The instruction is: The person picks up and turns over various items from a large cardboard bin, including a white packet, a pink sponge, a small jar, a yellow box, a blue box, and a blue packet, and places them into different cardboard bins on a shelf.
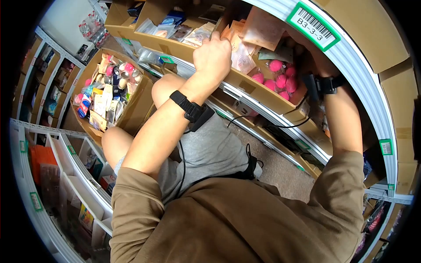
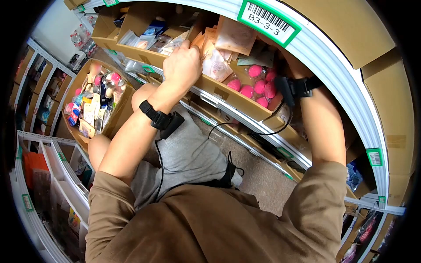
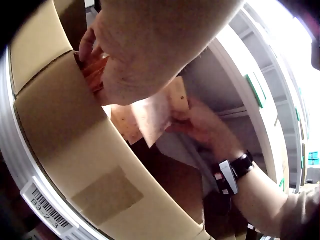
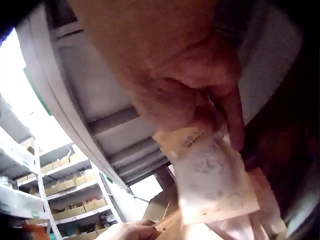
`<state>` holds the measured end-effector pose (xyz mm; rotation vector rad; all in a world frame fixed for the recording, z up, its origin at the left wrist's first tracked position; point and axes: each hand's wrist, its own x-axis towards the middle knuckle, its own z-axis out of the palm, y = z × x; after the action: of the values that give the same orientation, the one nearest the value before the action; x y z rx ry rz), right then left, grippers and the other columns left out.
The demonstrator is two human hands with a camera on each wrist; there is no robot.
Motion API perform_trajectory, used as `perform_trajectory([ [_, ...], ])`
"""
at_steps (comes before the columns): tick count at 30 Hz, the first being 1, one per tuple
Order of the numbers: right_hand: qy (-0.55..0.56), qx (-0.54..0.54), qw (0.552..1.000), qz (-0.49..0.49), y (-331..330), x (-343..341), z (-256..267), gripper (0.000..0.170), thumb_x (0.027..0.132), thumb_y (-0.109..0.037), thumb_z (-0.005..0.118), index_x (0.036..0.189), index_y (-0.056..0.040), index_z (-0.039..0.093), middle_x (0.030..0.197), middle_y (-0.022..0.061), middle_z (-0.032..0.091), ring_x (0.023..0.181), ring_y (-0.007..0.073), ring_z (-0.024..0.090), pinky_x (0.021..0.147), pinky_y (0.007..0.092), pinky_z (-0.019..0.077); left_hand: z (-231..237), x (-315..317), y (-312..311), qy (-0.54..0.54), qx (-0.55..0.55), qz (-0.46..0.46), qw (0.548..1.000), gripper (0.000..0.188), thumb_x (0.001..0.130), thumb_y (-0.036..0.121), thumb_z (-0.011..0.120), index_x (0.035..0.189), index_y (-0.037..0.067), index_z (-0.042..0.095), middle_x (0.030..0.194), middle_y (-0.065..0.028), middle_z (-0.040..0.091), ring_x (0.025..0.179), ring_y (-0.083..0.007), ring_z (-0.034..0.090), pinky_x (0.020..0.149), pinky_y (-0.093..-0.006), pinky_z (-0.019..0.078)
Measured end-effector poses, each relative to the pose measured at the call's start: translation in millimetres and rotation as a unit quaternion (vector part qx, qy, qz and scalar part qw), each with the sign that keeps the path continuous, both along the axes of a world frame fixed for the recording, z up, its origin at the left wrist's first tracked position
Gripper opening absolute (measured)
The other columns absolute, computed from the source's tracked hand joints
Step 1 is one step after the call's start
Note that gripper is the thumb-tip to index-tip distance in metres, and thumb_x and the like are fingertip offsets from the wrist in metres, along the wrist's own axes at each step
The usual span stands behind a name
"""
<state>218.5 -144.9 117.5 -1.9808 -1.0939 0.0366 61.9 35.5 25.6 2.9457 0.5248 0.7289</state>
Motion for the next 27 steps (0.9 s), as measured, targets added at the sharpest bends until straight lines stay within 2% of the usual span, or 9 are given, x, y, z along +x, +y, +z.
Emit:
perform_trajectory([
  [7, -0.114, -0.045, 0.986, 0.11, 17, 5, -26, 0.037, 0.083, -0.004, 0.061, 0.12, -0.0011, 0.061, 0.115, 0.0238, 0.064, 0.103, 0.0348, 0.064, 0.089, 0.0396, 0.051, -2, 3, 5, -0.035, 0.005, -0.017, 0.999, 0.014, 0.076, 0.006, 0.065, 0.089, 0.002, 0.068, 0.103, -0.0123, 0.063, 0.097, -0.0296, 0.066, 0.072, -0.041, 0.0581],
  [9, -0.223, -0.183, 0.955, 0.07, 26, -24, -26, 0.038, 0.08, -0.001, 0.059, 0.118, -0.0019, 0.061, 0.111, 0.0245, 0.065, 0.104, 0.0339, 0.064, 0.089, 0.0389, 0.0496, -1, 5, 8, -0.038, -0.001, -0.026, 0.999, 0.014, 0.076, 0.007, 0.064, 0.089, 0.003, 0.068, 0.103, -0.0126, 0.063, 0.097, -0.0303, 0.065, 0.073, -0.0416, 0.0579],
  [12, -0.156, -0.106, 0.97, 0.153, 37, -7, -64, 0.035, 0.079, -0.001, 0.061, 0.114, -0.0011, 0.061, 0.106, 0.0227, 0.065, 0.1, 0.0325, 0.064, 0.085, 0.0387, 0.05, 2, 1, 16, -0.052, -0.005, -0.079, 0.996, 0.019, 0.078, 0.01, 0.065, 0.096, 0.005, 0.067, 0.105, -0.0138, 0.062, 0.098, -0.0319, 0.065, 0.076, -0.0429, 0.0572],
  [15, -0.065, -0.208, 0.964, 0.153, 36, -19, -51, 0.029, 0.08, -0.002, 0.063, 0.109, 0.0001, 0.061, 0.1, 0.0216, 0.066, 0.096, 0.0319, 0.064, 0.082, 0.0387, 0.0502, 3, -7, 21, -0.067, -0.049, -0.107, 0.991, 0.022, 0.083, 0.02, 0.067, 0.099, 0.004, 0.063, 0.108, -0.0132, 0.062, 0.104, -0.0333, 0.062, 0.083, -0.0431, 0.0536],
  [17, -0.041, -0.194, 0.972, 0.128, 36, 1, -72, 0.029, 0.081, -0.002, 0.067, 0.109, 0.0028, 0.06, 0.091, 0.0148, 0.064, 0.083, 0.0228, 0.062, 0.076, 0.0356, 0.05, -1, -10, 18, -0.168, -0.077, -0.118, 0.976, 0.025, 0.081, 0.02, 0.069, 0.099, 0.005, 0.06, 0.114, -0.0106, 0.059, 0.109, -0.0332, 0.058, 0.088, -0.045, 0.0508],
  [19, -0.099, -0.159, 0.976, 0.112, 32, -16, -77, 0.021, 0.083, -0.008, 0.068, 0.1, 0.0017, 0.06, 0.092, 0.0194, 0.064, 0.085, 0.0325, 0.063, 0.076, 0.0377, 0.0497, 0, -15, 11, -0.21, -0.017, -0.138, 0.968, 0.026, 0.08, 0.021, 0.07, 0.099, 0.006, 0.06, 0.117, -0.0091, 0.057, 0.109, -0.0317, 0.058, 0.088, -0.0441, 0.0495],
  [21, -0.232, -0.167, 0.949, 0.134, 33, -18, -84, 0.031, 0.086, -0.008, 0.064, 0.114, 0.002, 0.058, 0.107, 0.0234, 0.065, 0.101, 0.0386, 0.063, 0.088, 0.0412, 0.0488, 1, -19, 1, -0.25, 0.044, -0.16, 0.954, 0.027, 0.079, 0.022, 0.071, 0.1, 0.008, 0.06, 0.12, -0.0077, 0.056, 0.109, -0.0302, 0.057, 0.088, -0.0432, 0.0482],
  [23, -0.196, -0.167, 0.961, 0.101, 37, -20, -79, 0.032, 0.086, -0.012, 0.066, 0.114, 0.0029, 0.058, 0.107, 0.0241, 0.065, 0.099, 0.04, 0.063, 0.087, 0.0424, 0.0497, 0, -22, -12, -0.149, 0.118, -0.28, 0.941, 0.027, 0.078, 0.022, 0.072, 0.101, 0.011, 0.061, 0.122, -0.0067, 0.057, 0.106, -0.0271, 0.056, 0.086, -0.0387, 0.0449],
  [27, -0.18, -0.228, 0.955, -0.062, 43, -27, -69, 0.044, 0.083, -0.024, 0.07, 0.113, 0.0062, 0.059, 0.109, 0.0261, 0.065, 0.093, 0.0422, 0.065, 0.08, 0.0448, 0.0525, -9, -10, -11, -0.117, 0.127, -0.209, 0.962, 0.024, 0.08, 0.028, 0.07, 0.097, 0.012, 0.066, 0.117, -0.0051, 0.059, 0.112, -0.0241, 0.052, 0.09, -0.0385, 0.0416],
])
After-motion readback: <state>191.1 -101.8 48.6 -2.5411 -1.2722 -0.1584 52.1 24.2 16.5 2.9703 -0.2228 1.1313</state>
